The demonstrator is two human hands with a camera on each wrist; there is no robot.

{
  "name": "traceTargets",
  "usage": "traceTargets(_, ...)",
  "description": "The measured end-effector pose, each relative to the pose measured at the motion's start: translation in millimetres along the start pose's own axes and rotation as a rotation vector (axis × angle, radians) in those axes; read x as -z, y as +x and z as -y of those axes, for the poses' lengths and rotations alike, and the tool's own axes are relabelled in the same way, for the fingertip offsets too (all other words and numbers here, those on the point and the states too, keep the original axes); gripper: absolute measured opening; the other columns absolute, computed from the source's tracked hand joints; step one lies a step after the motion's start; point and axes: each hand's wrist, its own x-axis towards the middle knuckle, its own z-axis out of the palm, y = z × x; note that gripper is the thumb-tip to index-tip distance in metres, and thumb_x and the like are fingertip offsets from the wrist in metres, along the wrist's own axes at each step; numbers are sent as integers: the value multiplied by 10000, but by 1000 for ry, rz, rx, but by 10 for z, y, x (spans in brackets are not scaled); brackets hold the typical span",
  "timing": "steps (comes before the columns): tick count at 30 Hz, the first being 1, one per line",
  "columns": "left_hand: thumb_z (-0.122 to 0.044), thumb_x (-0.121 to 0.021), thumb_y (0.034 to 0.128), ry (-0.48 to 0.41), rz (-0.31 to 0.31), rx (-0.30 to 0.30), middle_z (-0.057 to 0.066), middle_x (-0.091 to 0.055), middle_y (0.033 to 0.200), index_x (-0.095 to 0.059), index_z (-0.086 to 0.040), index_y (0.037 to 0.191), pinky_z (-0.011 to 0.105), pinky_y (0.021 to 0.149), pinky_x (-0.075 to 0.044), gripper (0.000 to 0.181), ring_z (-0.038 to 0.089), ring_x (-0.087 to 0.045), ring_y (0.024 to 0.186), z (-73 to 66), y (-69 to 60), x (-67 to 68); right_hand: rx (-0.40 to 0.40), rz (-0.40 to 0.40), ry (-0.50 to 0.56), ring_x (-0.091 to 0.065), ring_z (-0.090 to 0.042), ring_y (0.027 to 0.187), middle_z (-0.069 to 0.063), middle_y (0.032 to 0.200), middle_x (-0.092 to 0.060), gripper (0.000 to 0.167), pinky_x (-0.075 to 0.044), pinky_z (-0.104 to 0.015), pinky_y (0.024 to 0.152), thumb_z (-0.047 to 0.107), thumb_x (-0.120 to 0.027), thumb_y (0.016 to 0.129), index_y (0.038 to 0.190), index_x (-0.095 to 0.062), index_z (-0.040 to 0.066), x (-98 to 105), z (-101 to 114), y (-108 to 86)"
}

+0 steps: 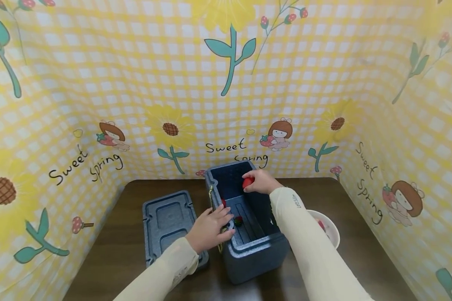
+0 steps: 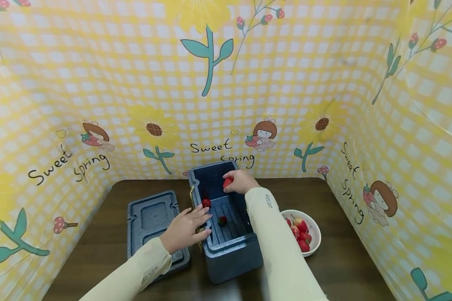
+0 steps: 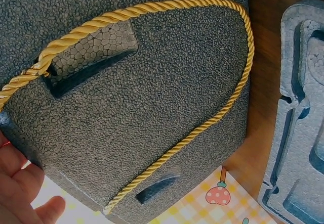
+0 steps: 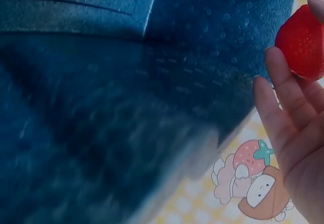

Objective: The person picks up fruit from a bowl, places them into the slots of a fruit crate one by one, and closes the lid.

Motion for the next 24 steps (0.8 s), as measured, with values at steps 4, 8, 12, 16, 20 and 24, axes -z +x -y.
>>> traceTargets(4, -429, -538, 940, 2, -1, 3, 111, -533, 1374, -626, -68, 1272, 548, 1077, -289, 498, 264, -428, 1325, -9, 13, -4, 0, -2, -2, -558, -221, 847, -114, 1041, -649, 415, -507, -303, 754, 137, -739, 821, 1218, -644, 59, -72, 6, 44)
traceTargets(8, -415, -549, 936, 13, 6, 10, 115, -543, 1363, -635, -67, 1259, 554, 1068, -300, 483, 269, -443, 1314, 1, -8, 6, 3, 33, 0, -565, -212, 870, -114, 1095, -642, 429, -512, -306, 776, 148, -735, 828, 1237, -634, 69, -162, 74, 84)
traceTargets(12, -408, -547, 939, 1, 9, -8, 129, -544, 1360, -635, -61, 1257, 560, 1048, -327, 479, 291, -446, 1310, 9, -12, -1, -10, 35, -14, -567, -197, 868, -94, 1103, -641, 429, -508, -310, 776, 145, -741, 822, 1236, -640, 91, -237, 122, 118)
traceTargets(16, -395, -552, 939, -33, 4, 6, 136, -539, 1364, -634, -55, 1255, 559, 1049, -325, 471, 306, -442, 1311, 9, -15, -10, 12, 51, -32, -571, -183, 874, -91, 1115, -637, 431, -504, -306, 775, 160, -740, 826, 1241, -640, 106, -305, 171, 165)
traceTargets(20, -390, -565, 933, -29, -8, 19, 131, -541, 1364, -638, -58, 1248, 559, 1047, -330, 463, 300, -446, 1309, 6, -10, -21, 33, 68, -35, -575, -174, 884, -91, 1144, -632, 438, -501, -302, 778, 165, -742, 829, 1250, -636, 110, -351, 214, 203)
traceTargets(24, -390, -569, 931, -33, -15, 15, 133, -539, 1365, -636, -55, 1248, 564, 1038, -338, 466, 298, -448, 1308, -6, 16, -42, 37, 51, -38, -576, -174, 876, -90, 1150, -638, 445, -502, -308, 776, 154, -740, 829, 1256, -631, 91, -380, 210, 236)
